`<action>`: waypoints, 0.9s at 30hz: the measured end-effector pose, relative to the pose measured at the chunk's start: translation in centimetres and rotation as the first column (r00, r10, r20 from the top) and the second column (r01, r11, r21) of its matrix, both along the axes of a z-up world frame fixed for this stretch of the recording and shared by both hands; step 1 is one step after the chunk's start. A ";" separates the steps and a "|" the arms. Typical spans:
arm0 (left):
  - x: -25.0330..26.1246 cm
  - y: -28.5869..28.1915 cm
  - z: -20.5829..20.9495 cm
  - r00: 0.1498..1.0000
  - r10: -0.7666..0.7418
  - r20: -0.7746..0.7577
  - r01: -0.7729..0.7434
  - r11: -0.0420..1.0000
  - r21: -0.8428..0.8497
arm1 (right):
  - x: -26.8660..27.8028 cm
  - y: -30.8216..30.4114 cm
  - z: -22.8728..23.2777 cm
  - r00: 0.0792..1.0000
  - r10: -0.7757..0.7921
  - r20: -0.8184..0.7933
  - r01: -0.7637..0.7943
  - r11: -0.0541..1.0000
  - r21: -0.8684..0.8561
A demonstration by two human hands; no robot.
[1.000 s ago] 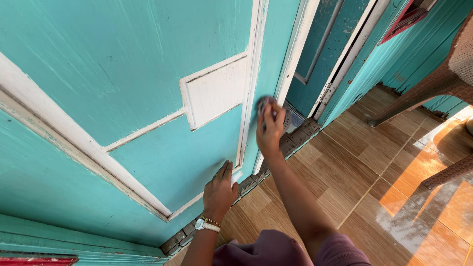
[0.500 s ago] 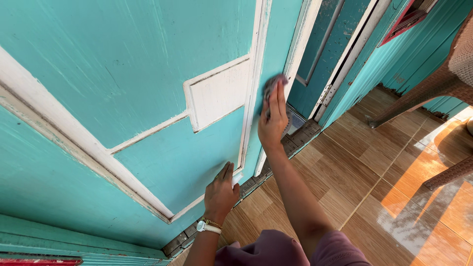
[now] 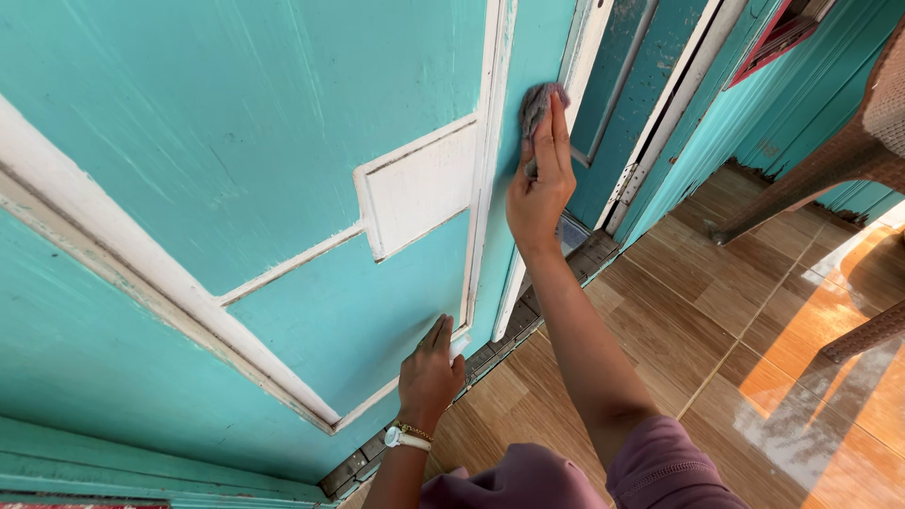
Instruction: The person cleans a teal wooden door with white trim by spraying a cleaning solution and wiping the surface with a cloth. They work methodically from the bottom edge upward, covering the frame, panels, and handle area.
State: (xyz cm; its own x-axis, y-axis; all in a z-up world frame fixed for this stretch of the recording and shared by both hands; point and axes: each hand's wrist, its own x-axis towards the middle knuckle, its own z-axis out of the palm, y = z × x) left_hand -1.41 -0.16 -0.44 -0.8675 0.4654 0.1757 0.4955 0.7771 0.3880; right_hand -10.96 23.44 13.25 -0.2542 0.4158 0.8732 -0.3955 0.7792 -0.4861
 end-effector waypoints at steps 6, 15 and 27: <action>-0.1 -0.1 0.5 0.999 0.024 0.024 -0.024 1.000 -0.003 | 0.4 0.1 -8.8 0.993 -0.007 0.114 0.000 0.998 0.062; 0.3 0.4 0.3 1.000 0.024 0.003 -0.024 1.000 0.005 | 1.8 -1.3 -13.4 0.989 0.046 0.139 -0.056 0.996 0.073; -0.4 0.7 -0.4 1.000 0.010 -0.027 -0.009 0.998 0.057 | -1.1 3.1 4.1 0.990 0.091 -0.110 -0.069 0.980 0.186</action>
State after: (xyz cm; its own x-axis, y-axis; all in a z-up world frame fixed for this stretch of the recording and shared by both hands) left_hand -1.83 0.57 -0.89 -0.8663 0.4456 0.2256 0.4992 0.7588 0.4183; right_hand -12.05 26.54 17.35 -0.1719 0.2306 0.9577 -0.5059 0.8135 -0.2867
